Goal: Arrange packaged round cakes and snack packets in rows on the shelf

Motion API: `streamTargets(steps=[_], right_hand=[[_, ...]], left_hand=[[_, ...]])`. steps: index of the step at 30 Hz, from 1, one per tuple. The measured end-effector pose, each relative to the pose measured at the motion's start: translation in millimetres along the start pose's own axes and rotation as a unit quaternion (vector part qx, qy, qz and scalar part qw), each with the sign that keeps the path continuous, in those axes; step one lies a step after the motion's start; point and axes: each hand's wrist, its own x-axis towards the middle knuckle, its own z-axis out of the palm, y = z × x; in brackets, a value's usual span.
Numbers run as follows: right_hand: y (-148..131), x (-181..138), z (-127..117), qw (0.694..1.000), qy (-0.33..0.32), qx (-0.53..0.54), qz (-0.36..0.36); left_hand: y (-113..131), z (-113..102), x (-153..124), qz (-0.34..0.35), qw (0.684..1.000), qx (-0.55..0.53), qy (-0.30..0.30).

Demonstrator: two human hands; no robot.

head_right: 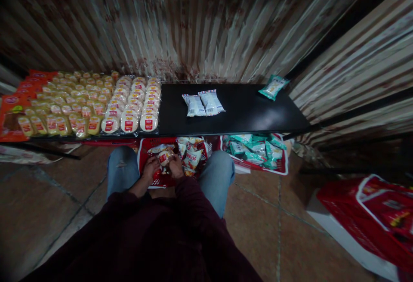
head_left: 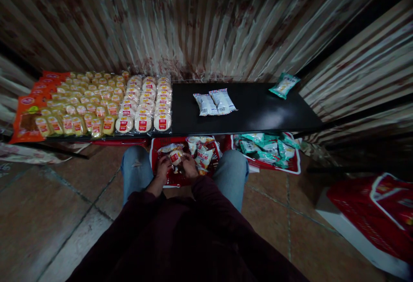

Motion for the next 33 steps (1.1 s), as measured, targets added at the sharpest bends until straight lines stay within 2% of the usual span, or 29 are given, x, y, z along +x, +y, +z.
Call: streamTargets(steps=[5,14,19,26,33], right_hand=[[-6.8,0.6,-3.0,0.990,0.031,0.119,0.064],[-15.8,-5.1,-12.7,0.974,-0.012,0.210,0.085],[-21.8,-6.4,-19.7,0.968,-0.032,0.237,0.069],[-24.2,-6.1,-23.6,0.950,-0.025,0.310,0.026],[-11.3,-7.0,-27.8,0.970,-0.042,0.233,-0.050]], left_hand=[[11.2,-1.1,-6.3,-0.025,0.998,-0.049,-0.005],[20.4,-4.0,-9.6,-0.037,0.994,-0.106,-0.017],[20.7,-4.2,-13.0,-0.053,0.989,-0.127,-0.053],[29.8,-2.0,-23.4,-0.071,0.975,-0.184,-0.105],[37.5,-2.7,-29.2,-0.075,0.968,-0.199,-0.132]])
